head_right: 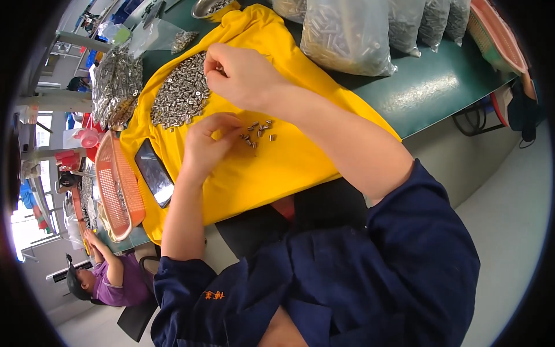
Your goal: Sorting and inspecting small metal hardware components on a workbench.
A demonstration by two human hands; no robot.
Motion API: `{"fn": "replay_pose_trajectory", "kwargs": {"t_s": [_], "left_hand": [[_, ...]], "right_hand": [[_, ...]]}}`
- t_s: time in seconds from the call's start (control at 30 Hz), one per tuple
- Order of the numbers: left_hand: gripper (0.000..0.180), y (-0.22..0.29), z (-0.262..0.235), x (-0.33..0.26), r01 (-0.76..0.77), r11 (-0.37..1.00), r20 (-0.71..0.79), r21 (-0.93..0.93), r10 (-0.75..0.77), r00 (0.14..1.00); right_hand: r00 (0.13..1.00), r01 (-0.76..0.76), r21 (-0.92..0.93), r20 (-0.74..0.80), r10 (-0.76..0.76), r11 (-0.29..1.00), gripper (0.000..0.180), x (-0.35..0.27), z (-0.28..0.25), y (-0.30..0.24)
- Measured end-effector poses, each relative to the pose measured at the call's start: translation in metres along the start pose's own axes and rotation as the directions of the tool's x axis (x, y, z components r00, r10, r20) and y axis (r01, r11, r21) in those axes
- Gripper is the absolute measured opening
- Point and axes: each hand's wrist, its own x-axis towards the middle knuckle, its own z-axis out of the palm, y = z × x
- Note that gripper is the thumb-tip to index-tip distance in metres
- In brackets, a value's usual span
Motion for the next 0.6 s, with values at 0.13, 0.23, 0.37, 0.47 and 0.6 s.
{"fn": "replay_pose_trajectory", "kwargs": {"t_s": [0.13,0.23,0.37,0.47,0.6], "left_hand": [[0.021,0.006,-0.01,0.009,-0.165,0.98,-0.094,0.112,0.175,0.98],[0.017,-0.012,-0.039,0.037,-0.028,0.96,-0.17,0.278,0.078,0.982],[0.012,-0.029,-0.049,0.07,-0.216,0.74,0.03,0.637,0.256,0.966],[0.011,-0.032,-0.05,0.078,-0.241,0.665,0.126,0.707,0.216,0.968],[0.011,-0.033,-0.051,0.079,-0.275,0.688,0.16,0.671,0.227,0.961]], "right_hand": [[1.0,-0.023,0.01,-0.02,0.023,1.0,0.007,0.0,-0.006,-0.003],[0.999,-0.023,-0.02,-0.031,0.023,1.0,0.008,0.0,-0.004,-0.008],[0.997,0.04,-0.143,-0.06,-0.049,0.989,0.009,0.0,-0.003,-0.004],[0.999,0.011,-0.152,-0.051,-0.019,0.988,0.009,0.0,-0.003,-0.005],[0.999,0.015,-0.147,-0.044,-0.022,0.989,0.008,0.0,-0.003,-0.004]]}}
